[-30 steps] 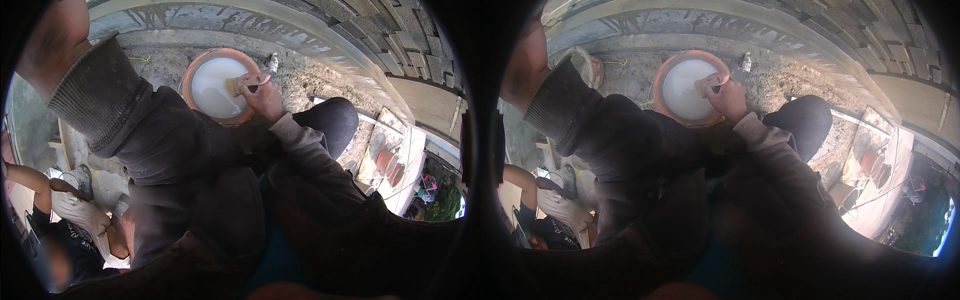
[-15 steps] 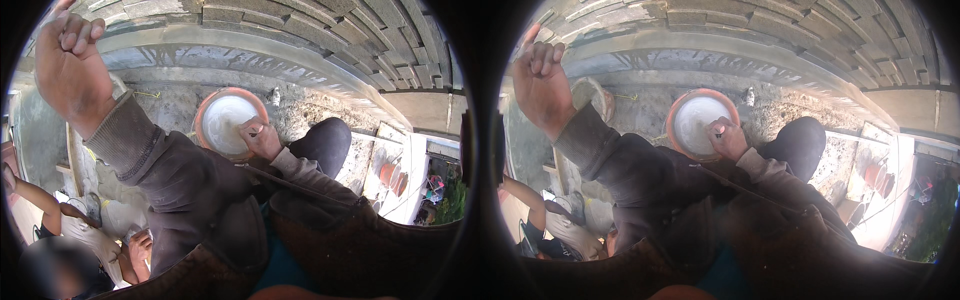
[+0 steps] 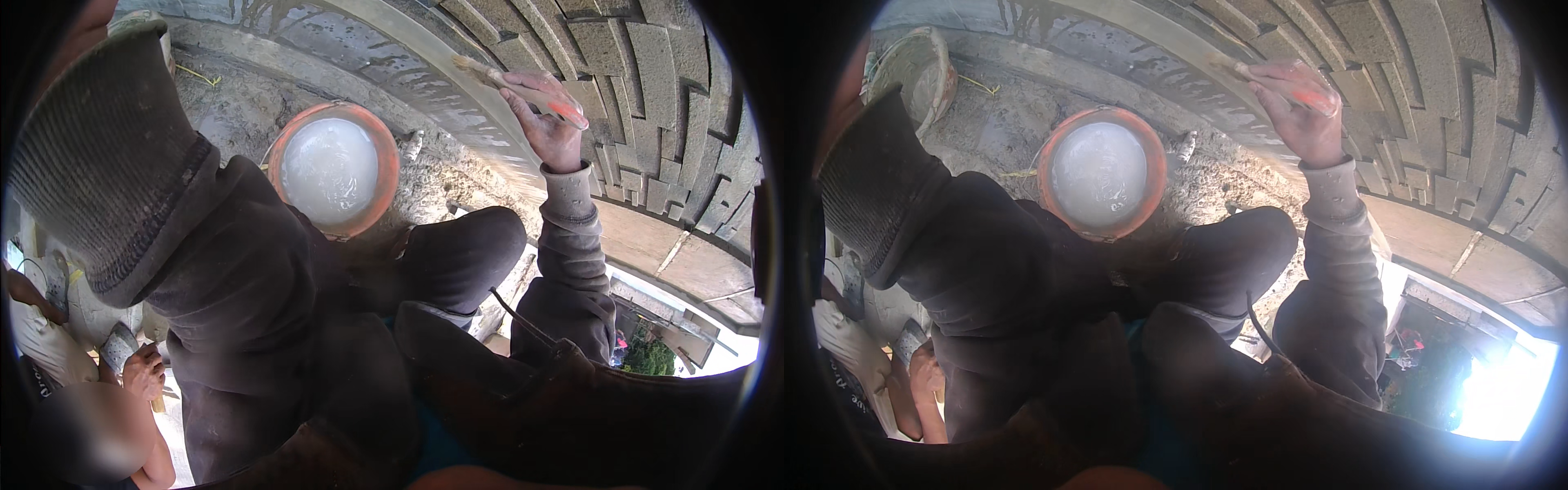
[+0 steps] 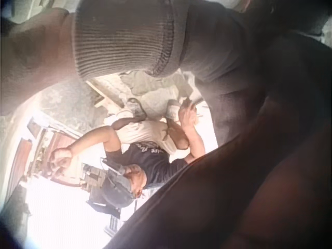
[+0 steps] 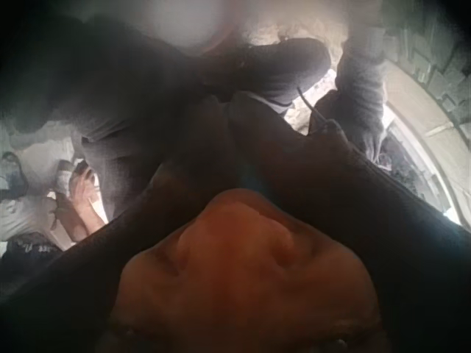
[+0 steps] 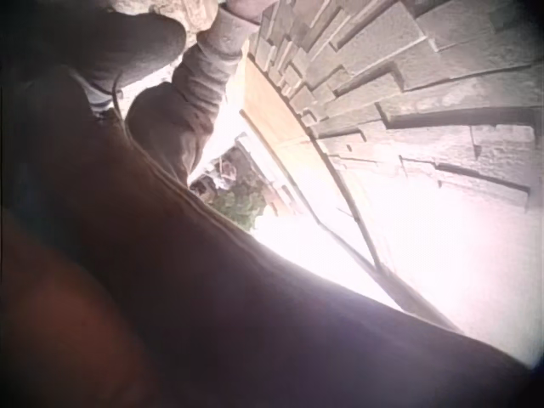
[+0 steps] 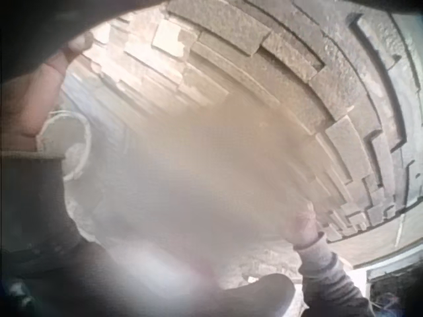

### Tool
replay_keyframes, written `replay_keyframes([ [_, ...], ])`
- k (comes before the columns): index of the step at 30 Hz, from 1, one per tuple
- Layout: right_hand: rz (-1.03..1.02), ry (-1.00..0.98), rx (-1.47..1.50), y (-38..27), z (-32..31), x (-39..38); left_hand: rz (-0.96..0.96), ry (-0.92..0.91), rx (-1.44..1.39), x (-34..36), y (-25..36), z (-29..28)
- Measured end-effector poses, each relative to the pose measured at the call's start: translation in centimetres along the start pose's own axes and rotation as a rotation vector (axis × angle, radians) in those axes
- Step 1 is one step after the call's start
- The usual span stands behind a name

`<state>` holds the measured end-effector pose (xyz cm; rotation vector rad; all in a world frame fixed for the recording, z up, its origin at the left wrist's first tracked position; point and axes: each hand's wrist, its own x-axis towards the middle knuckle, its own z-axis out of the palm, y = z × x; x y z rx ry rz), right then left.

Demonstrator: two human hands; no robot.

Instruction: The person applies a white grout-like substance to the joints between stacked stone tiles on a curved wall using a brush. They repeatedly dip the brush into a bucket and spread the material along the seams.

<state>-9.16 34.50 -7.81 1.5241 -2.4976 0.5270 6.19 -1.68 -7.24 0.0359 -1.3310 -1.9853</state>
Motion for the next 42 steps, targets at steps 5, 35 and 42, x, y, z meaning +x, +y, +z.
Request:
replay_keyframes([
  [5, -0.044, -0.324, -0.01, 5.8, 1.8, 4.7, -0.118, -0.031, 0.071, -5.0, -0.6, 1.3],
  [35, 0.148, 0.105, 0.229, -2.2, 5.6, 9.8, -0.817, -0.442, 0.881, -18.6, 2.4, -16.2],
  [42, 0.871, 0.514, -0.15, 9.5, 3.8, -11.0, -1.349, -0.525, 1.172, -27.3, 9.6, -27.5],
])
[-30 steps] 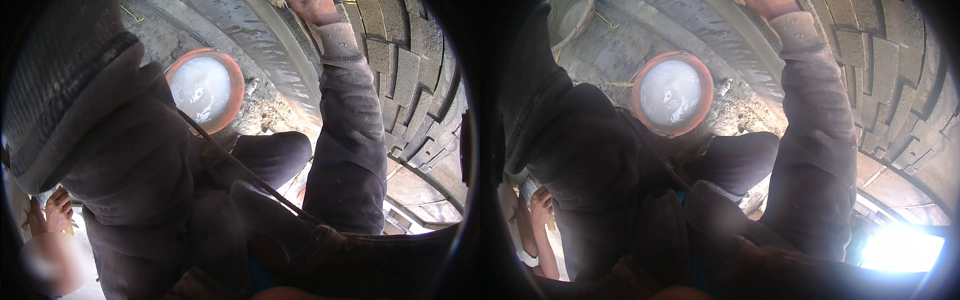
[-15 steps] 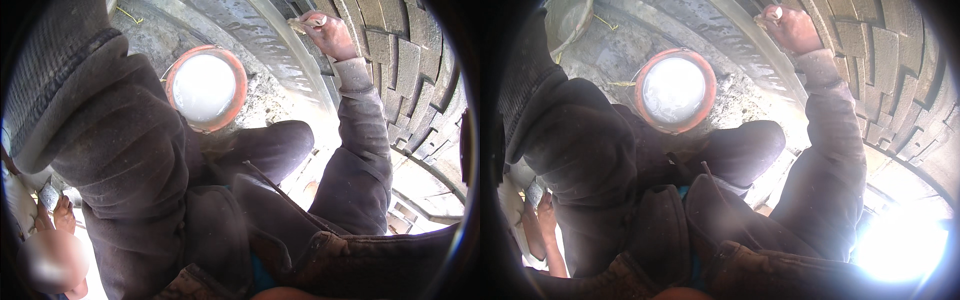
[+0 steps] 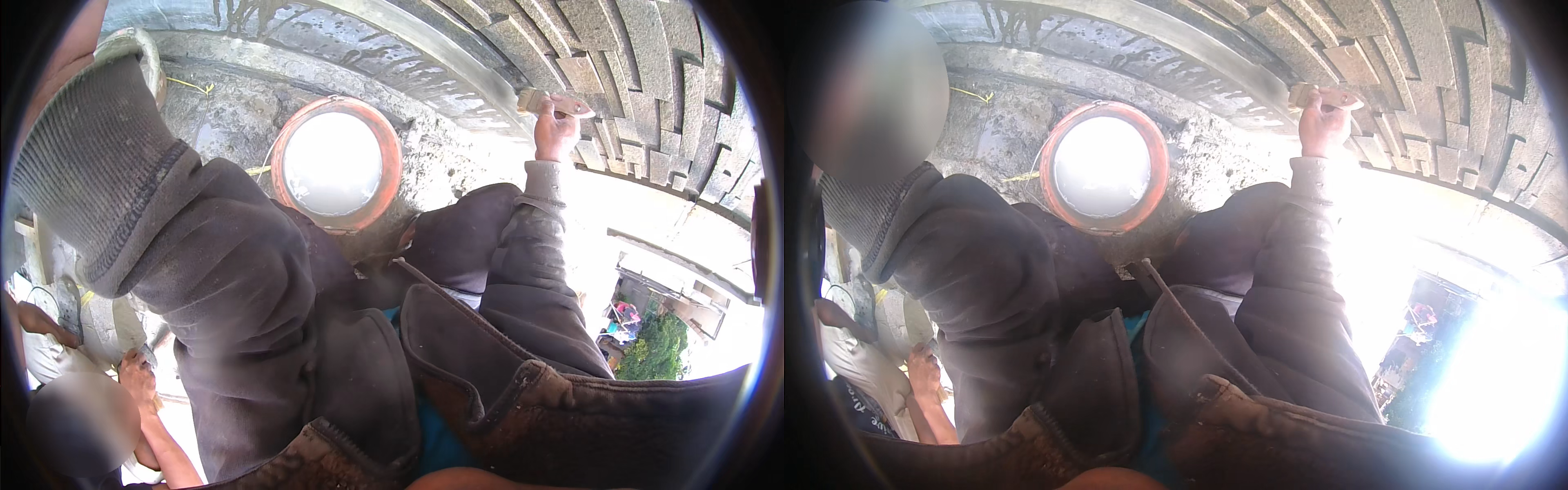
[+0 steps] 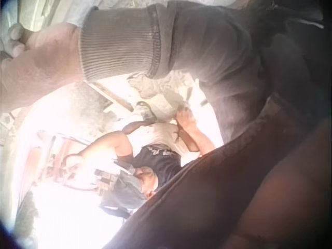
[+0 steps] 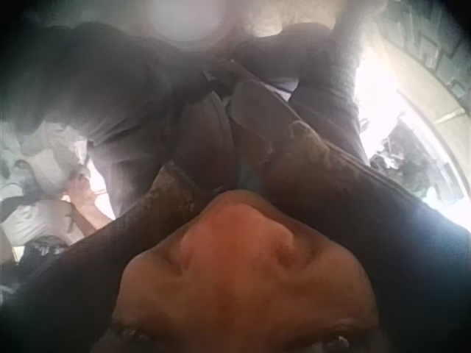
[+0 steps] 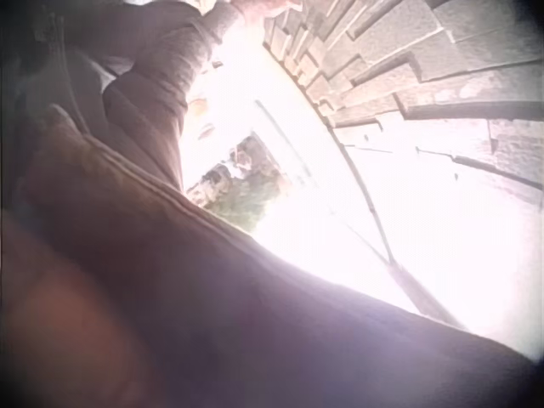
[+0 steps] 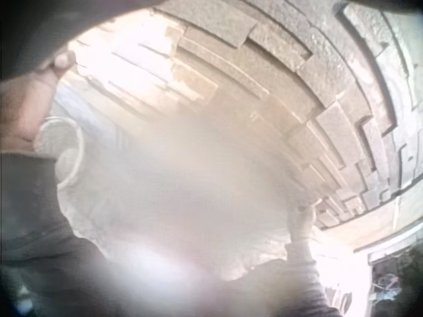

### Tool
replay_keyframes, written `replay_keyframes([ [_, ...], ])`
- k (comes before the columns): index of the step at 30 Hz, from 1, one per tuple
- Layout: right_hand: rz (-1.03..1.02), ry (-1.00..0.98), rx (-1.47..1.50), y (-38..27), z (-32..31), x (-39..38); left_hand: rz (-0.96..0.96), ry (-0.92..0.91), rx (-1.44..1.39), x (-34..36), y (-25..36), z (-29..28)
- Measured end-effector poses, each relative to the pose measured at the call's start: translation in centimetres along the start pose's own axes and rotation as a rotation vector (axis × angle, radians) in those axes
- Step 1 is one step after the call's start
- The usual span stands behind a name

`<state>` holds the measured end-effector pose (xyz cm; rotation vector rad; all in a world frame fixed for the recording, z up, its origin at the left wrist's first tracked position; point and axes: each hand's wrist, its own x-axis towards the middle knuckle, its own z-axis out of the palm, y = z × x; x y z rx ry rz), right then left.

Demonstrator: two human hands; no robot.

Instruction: The person applies a white grout-like substance to the joints between stacked stone tiles on a curved wall using a brush. They repeatedly dip the brush into a bucket and spread the material along the seams.

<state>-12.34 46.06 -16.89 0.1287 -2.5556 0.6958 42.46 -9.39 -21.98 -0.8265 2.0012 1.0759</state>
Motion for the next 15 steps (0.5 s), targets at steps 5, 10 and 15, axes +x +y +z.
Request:
replay_keyframes([
  [5, 0.031, -0.102, 0.034, -5.6, 3.8, -1.1, -0.171, -0.089, 0.044, -2.2, -5.0, 0.0],
  [10, -0.148, -0.144, 0.234, -14.8, 11.2, -1.4, -0.169, -0.065, 0.016, -2.6, -5.2, 0.6],
  [15, -0.215, -0.189, 0.411, -22.0, 16.2, -1.9, -0.155, -0.028, -0.027, -3.5, -4.9, 1.4],
])
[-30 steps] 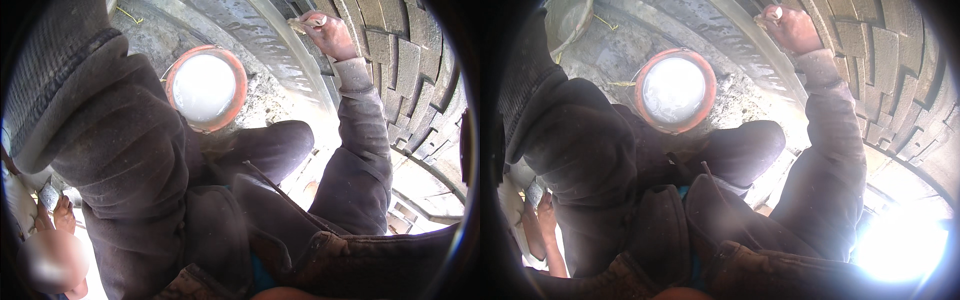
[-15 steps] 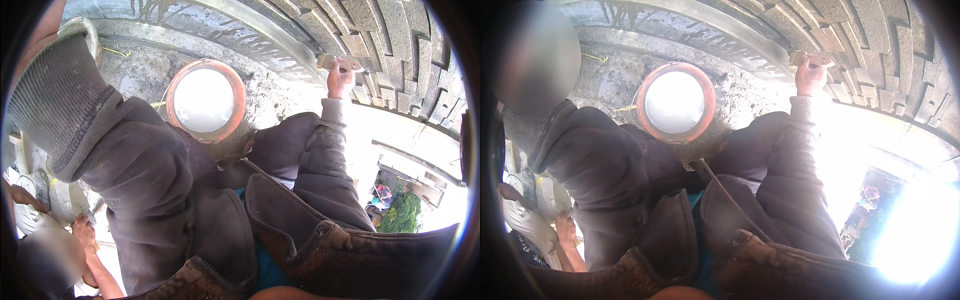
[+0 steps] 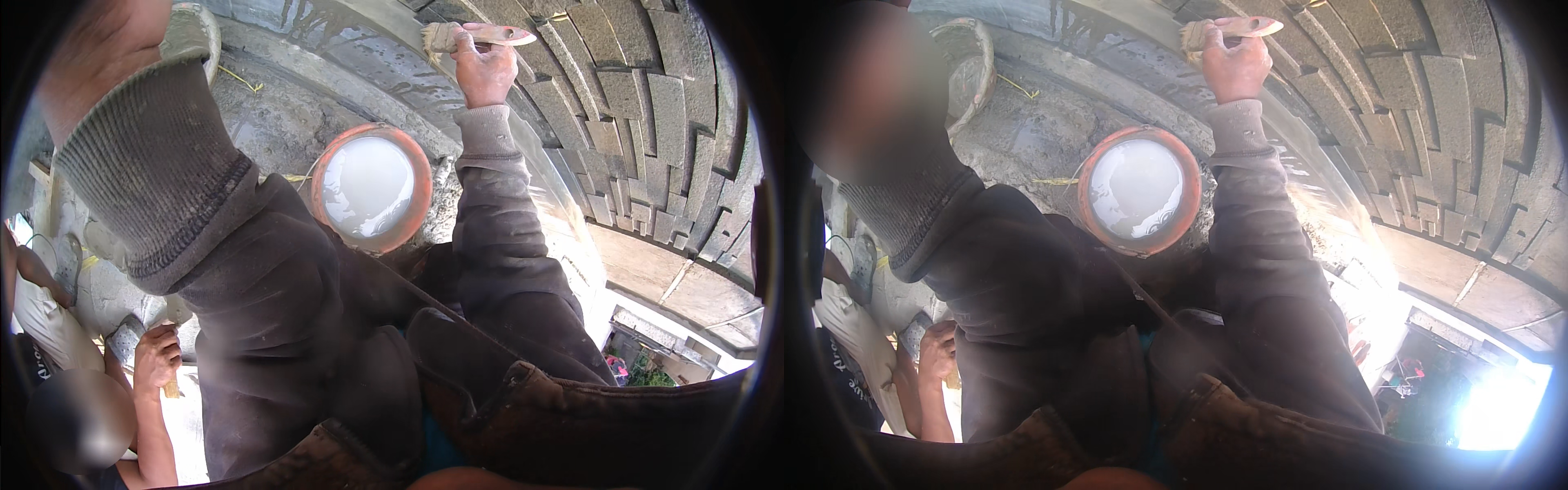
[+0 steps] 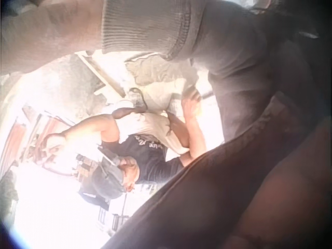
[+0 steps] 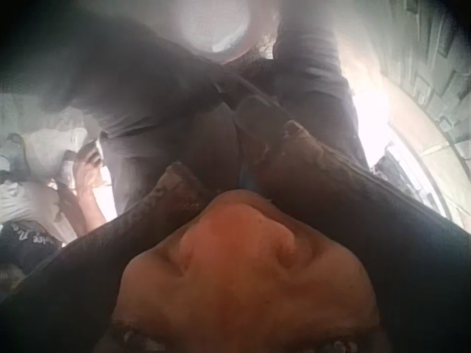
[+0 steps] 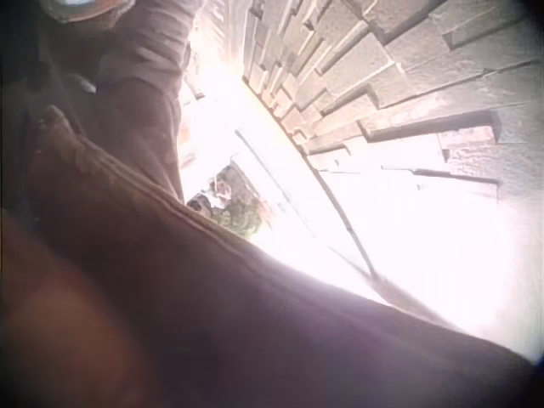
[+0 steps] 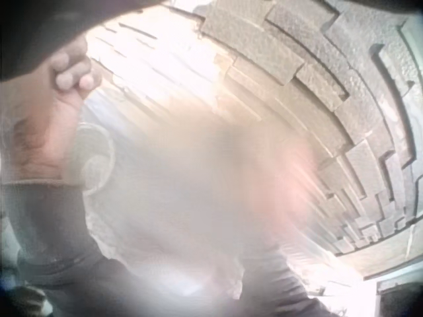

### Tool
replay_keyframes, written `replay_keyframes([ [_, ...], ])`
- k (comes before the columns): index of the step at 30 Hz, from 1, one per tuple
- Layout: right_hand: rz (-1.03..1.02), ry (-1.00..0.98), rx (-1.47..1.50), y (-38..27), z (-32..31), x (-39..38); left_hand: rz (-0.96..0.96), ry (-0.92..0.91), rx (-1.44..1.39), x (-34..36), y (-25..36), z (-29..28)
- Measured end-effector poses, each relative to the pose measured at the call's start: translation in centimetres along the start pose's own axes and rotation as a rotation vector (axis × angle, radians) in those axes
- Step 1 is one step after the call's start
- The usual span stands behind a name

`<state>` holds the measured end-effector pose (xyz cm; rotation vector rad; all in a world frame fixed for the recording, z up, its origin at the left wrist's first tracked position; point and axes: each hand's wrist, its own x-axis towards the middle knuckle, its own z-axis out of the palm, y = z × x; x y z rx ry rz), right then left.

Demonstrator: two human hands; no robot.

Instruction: The person applies a white grout-like substance to the joints between stacked stone tiles on a curved wall using a brush. They repeatedly dip the brush into a bucket and spread the material along the seams.

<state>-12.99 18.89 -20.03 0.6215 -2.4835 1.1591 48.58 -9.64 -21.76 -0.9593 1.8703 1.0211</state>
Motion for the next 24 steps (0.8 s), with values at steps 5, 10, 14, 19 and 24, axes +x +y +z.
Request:
replay_keyframes([
  [5, -0.033, -0.011, 0.103, -3.2, 5.8, 1.6, -0.046, 0.027, -0.03, -1.8, -1.6, 0.8],
  [10, -0.067, -0.008, 0.145, -6.1, 9.2, 2.9, -0.103, 0.021, -0.049, -3.3, -3.8, 1.8],
  [14, -0.126, 0.016, 0.174, -7.2, 10.0, 3.4, -0.103, 0.035, -0.074, -3.4, -4.0, 2.0],
  [19, -0.233, 0.03, 0.232, -7.0, 9.6, 2.4, 0.041, 0.12, -0.151, -0.6, 1.0, 0.1],
  [24, -0.134, 0.03, 0.253, -6.9, 11.0, 2.4, 0.493, 0.332, -0.433, 2.7, 15.3, -5.2],
])
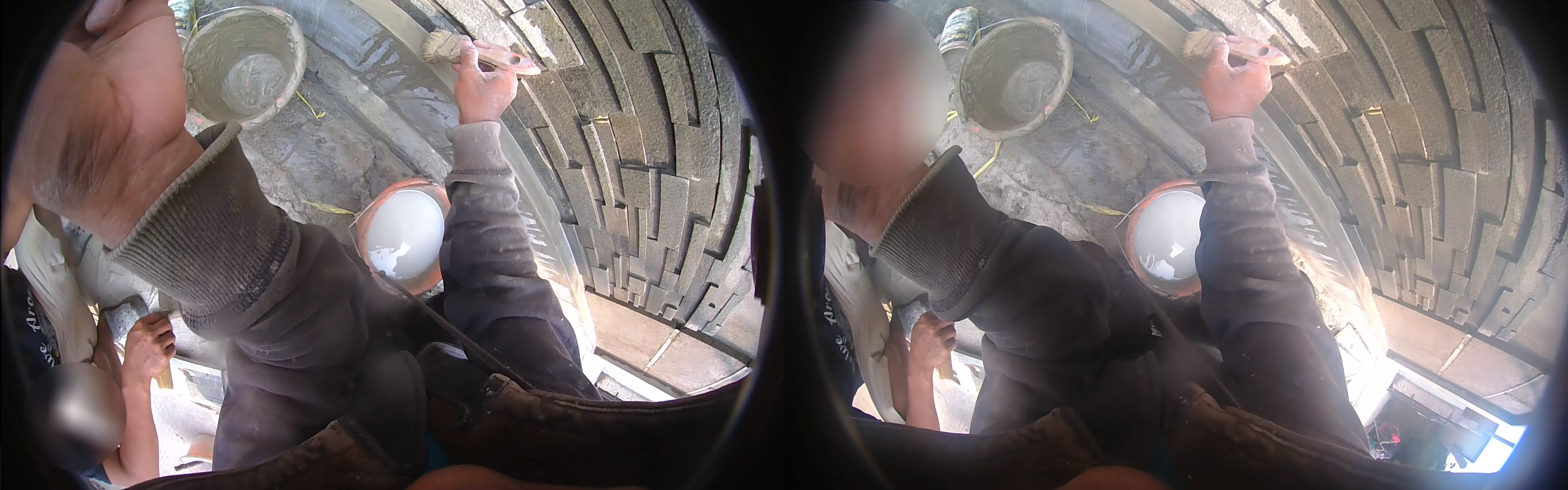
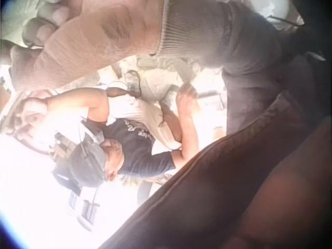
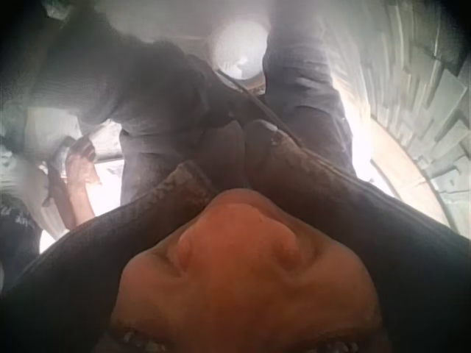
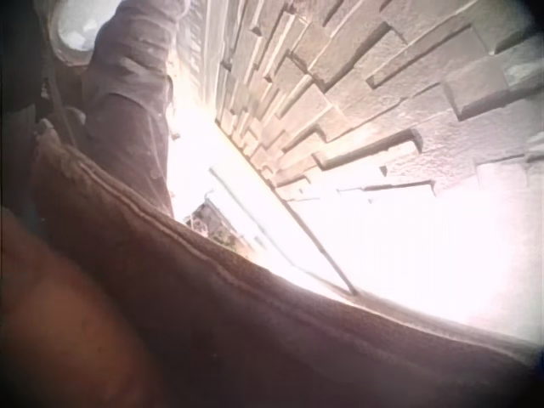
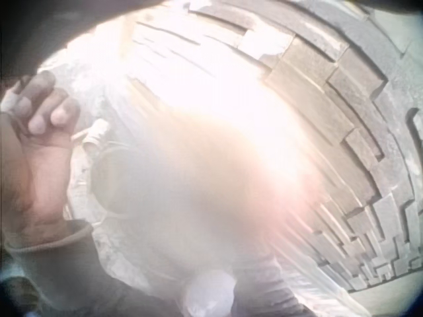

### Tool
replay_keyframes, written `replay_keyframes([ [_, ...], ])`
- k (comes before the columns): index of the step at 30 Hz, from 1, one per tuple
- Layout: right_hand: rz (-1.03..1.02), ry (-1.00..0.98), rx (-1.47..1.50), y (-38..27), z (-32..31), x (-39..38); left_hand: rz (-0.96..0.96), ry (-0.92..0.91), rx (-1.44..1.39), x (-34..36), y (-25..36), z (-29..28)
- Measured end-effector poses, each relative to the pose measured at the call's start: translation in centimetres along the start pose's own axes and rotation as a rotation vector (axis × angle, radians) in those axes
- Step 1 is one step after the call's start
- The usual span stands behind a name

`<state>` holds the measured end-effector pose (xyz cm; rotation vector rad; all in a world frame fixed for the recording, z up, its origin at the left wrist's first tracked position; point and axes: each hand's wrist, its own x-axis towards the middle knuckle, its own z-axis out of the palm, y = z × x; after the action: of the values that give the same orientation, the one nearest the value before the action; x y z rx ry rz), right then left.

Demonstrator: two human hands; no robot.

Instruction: The person applies a white grout-like substance to the joints between stacked stone tiles on a curved wall using a brush. They repeatedly dip the brush into a bucket and spread the material along the seams.

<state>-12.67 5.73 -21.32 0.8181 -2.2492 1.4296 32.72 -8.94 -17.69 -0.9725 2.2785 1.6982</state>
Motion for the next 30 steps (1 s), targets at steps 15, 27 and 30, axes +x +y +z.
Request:
replay_keyframes([
  [15, 0.608, -0.12, 0.283, -4.3, 5.4, 1.7, 0.508, 0.206, -1.184, 15.1, 17.9, 14.7],
  [27, 0.425, -0.111, 0.443, -6.0, 16.9, 2.9, 0.512, 0.208, -1.193, 15.5, 18.3, 16.6],
  [30, 0.468, -0.177, 0.409, -6.3, 19.4, 4.1, 0.52, 0.212, -1.19, 15.5, 18.4, 16.7],
])
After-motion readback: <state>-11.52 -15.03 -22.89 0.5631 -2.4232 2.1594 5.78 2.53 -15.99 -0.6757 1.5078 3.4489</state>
